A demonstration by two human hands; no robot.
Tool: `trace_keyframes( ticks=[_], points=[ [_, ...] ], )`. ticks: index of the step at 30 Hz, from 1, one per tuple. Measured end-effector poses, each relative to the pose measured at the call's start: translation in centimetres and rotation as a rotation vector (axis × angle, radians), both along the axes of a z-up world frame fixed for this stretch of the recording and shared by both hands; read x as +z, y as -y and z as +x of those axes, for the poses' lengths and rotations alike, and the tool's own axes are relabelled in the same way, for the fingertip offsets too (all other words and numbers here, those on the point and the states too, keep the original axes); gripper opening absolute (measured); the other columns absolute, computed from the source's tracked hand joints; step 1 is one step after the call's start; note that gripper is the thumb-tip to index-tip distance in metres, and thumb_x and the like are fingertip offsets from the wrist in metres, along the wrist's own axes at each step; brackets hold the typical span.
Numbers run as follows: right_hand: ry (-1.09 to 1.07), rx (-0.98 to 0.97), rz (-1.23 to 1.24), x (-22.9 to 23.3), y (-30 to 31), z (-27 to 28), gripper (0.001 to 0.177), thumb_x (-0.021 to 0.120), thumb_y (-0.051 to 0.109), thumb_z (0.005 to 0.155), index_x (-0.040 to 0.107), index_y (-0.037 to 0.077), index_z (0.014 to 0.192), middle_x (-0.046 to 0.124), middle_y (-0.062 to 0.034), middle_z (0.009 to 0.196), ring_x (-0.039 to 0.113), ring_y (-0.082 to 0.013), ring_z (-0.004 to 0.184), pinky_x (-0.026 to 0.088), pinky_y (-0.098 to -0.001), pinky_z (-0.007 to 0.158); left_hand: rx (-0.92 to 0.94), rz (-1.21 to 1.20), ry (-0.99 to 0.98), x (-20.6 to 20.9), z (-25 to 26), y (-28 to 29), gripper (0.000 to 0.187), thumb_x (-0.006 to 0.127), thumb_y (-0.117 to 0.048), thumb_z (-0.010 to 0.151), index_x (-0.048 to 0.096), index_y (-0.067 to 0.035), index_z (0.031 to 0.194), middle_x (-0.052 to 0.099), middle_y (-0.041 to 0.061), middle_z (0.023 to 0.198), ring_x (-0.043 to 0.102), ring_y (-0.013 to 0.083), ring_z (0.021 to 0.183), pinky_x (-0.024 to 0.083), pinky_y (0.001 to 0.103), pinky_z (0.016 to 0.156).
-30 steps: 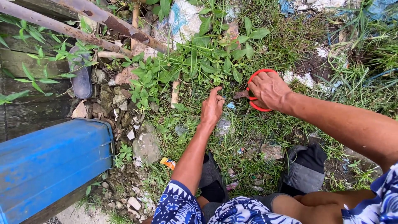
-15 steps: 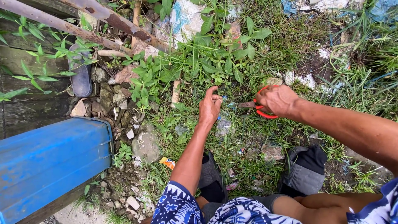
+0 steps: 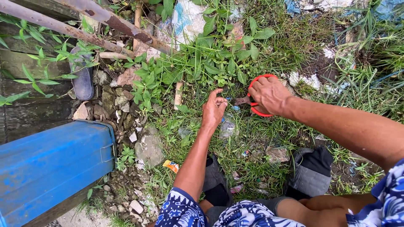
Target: Pruning or cutting small branches from a plant in a yard.
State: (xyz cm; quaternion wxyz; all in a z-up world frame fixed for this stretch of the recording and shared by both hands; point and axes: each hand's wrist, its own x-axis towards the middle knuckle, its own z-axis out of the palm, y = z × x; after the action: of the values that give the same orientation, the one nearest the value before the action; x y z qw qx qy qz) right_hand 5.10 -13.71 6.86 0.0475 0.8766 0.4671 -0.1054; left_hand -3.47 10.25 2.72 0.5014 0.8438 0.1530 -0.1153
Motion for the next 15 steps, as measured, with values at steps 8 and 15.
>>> trace_keyframes(
  ticks=[8,15],
  points=[
    [-0.113,-0.014,0.013,-1.4,-0.9,-1.0,0.044,0.058,0.047,0.092,0.064,0.008,0.112,0.069,-0.0108,0.104,0.068,-0.0268,0.100,0.058,-0.0411,0.081,0.000,0.072,-0.084,1.0,0.3,0.3,0.051,0.069,-0.004,0.091,0.053,-0.009,0.139,0.077,0.005,0.101,0.075,0.0158,0.091,0.065,0.032,0.077],
    [-0.254,-0.037,-0.099,-0.3,1.8,-1.6,0.041,0.048,0.042,0.103,0.061,0.005,0.119,0.071,-0.0150,0.102,0.073,-0.0255,0.085,0.063,-0.0374,0.063,-0.042,0.137,-0.109,-1.2,0.0,-2.1,0.032,0.059,0.003,0.094,0.063,-0.004,0.124,0.076,0.012,0.106,0.073,0.0181,0.090,0.064,0.031,0.081]
  ],
)
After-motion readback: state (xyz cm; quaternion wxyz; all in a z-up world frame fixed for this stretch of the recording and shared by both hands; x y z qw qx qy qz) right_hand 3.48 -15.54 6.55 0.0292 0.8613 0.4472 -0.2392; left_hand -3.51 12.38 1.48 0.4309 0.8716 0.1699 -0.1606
